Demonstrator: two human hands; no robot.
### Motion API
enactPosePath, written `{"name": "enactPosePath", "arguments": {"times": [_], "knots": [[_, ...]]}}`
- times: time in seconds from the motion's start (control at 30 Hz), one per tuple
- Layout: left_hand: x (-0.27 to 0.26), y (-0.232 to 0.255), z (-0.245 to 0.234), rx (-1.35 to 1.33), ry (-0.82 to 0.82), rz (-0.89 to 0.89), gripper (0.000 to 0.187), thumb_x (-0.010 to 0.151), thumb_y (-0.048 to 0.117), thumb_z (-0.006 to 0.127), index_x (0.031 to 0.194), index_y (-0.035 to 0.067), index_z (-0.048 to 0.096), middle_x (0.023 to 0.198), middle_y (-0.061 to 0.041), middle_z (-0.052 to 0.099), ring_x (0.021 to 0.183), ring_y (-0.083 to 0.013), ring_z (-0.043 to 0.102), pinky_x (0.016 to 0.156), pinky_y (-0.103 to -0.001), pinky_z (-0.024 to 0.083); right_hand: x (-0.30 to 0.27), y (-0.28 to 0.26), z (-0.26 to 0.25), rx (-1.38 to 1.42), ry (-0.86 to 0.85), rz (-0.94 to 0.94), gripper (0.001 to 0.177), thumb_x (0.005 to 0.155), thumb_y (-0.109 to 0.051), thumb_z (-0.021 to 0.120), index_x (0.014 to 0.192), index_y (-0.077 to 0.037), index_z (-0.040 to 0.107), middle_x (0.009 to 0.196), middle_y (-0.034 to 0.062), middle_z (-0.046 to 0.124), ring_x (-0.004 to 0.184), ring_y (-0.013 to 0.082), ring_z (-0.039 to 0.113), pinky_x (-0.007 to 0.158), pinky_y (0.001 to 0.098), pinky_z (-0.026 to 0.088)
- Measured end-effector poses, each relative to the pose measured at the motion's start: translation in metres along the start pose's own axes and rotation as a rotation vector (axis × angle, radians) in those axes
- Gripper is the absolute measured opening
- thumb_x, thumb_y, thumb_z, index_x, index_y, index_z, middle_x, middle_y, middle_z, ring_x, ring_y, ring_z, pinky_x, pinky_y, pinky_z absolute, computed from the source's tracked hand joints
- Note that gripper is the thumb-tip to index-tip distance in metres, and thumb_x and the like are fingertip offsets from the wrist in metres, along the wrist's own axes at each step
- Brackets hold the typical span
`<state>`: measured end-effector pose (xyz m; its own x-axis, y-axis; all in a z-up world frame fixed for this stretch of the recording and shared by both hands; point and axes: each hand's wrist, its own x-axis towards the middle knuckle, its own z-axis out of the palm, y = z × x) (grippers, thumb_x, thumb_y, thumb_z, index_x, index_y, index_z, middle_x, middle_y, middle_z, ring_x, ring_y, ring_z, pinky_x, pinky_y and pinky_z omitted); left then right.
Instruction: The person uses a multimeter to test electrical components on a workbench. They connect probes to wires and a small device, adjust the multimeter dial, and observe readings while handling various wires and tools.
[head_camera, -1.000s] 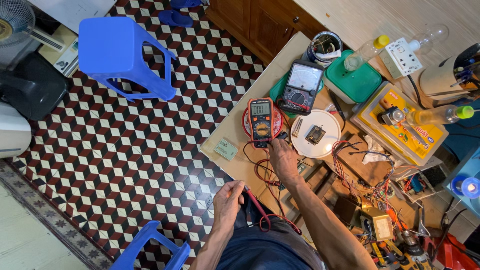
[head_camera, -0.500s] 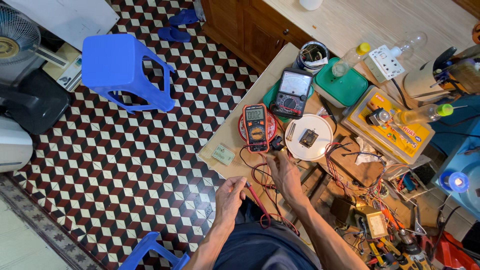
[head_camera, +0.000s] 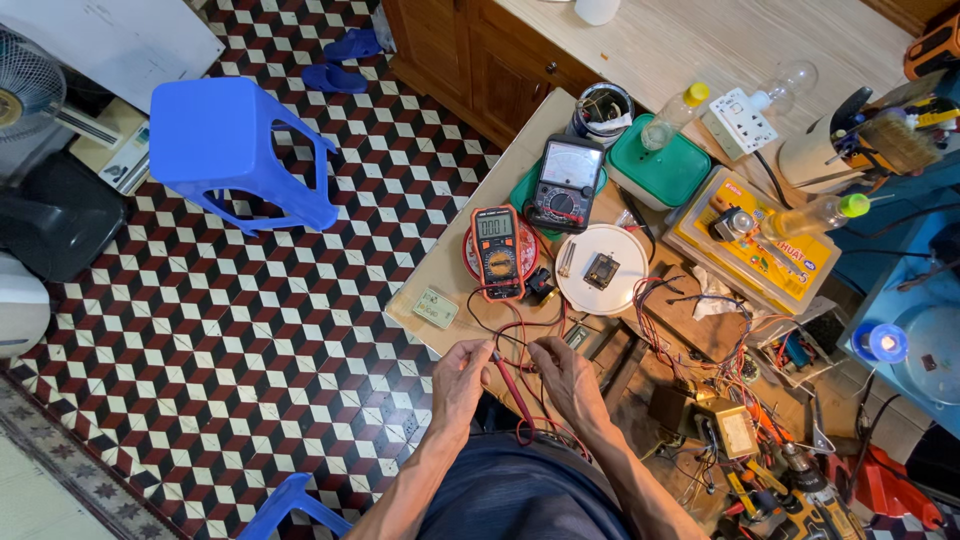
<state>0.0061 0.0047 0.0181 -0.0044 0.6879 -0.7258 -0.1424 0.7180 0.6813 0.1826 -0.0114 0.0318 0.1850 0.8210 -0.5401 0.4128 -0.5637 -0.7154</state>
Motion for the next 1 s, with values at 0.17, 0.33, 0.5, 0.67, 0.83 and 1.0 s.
{"name": "enactPosePath", "arguments": {"times": [0.17,0.33,0.5,0.67,0.83,1.0], "knots": [[-0.001,-0.001,-0.002,-0.031,0.009,-0.006,0.026,0.092,0.033,0.070,0.097,0.007,0.074,0.063,0.003,0.055,0.050,-0.0054,0.039,0.046,-0.024,0.028,0.002,-0.002,-0.002,-0.003,-0.062,0.030,0.053,0.099,-0.045,0.053,0.117,0.000,0.071,0.100,0.0159,0.078,0.095,0.0238,0.075,0.085,0.0366,0.057],[0.003,-0.012,-0.003,-0.012,0.008,0.074,0.029,0.095,0.033,0.069,0.098,0.005,0.073,0.067,0.003,0.058,0.056,-0.0036,0.044,0.049,-0.022,0.034,-0.010,-0.015,-0.003,0.178,-0.287,0.098,0.054,0.101,-0.049,0.050,0.114,0.000,0.071,0.094,0.0120,0.077,0.090,0.0220,0.073,0.083,0.0348,0.058],[0.004,-0.021,0.001,-0.032,-0.029,0.093,0.029,0.094,0.033,0.070,0.099,0.005,0.071,0.070,0.003,0.061,0.059,-0.0045,0.049,0.052,-0.023,0.037,-0.030,-0.023,0.005,0.467,-0.446,0.199,0.044,0.100,-0.039,0.052,0.123,-0.003,0.064,0.096,0.0065,0.075,0.072,0.0140,0.069,0.070,0.0286,0.057],[0.002,-0.029,0.008,0.051,-0.094,0.094,0.030,0.094,0.035,0.068,0.098,0.006,0.072,0.069,0.002,0.061,0.057,-0.0047,0.047,0.050,-0.023,0.035,-0.036,0.002,0.008,0.427,-0.285,0.111,0.034,0.100,-0.026,0.056,0.121,0.000,0.067,0.086,0.0072,0.074,0.055,0.0102,0.054,0.048,0.0259,0.043],[-0.007,-0.033,0.017,0.044,-0.166,0.123,0.030,0.095,0.034,0.068,0.097,0.004,0.069,0.080,0.000,0.069,0.062,-0.0047,0.051,0.055,-0.022,0.040,-0.046,0.016,0.002,0.345,-0.213,0.092,0.033,0.101,-0.026,0.055,0.117,0.000,0.068,0.084,0.0054,0.075,0.053,0.0098,0.053,0.048,0.0253,0.043],[-0.007,-0.024,0.026,0.015,-0.223,0.083,0.029,0.093,0.031,0.070,0.097,0.002,0.067,0.087,-0.002,0.074,0.063,-0.0048,0.052,0.054,-0.021,0.043,-0.053,0.013,0.004,0.355,-0.114,0.118,0.032,0.100,-0.026,0.054,0.116,-0.002,0.069,0.084,0.0044,0.075,0.053,0.0090,0.053,0.048,0.0258,0.044]]}}
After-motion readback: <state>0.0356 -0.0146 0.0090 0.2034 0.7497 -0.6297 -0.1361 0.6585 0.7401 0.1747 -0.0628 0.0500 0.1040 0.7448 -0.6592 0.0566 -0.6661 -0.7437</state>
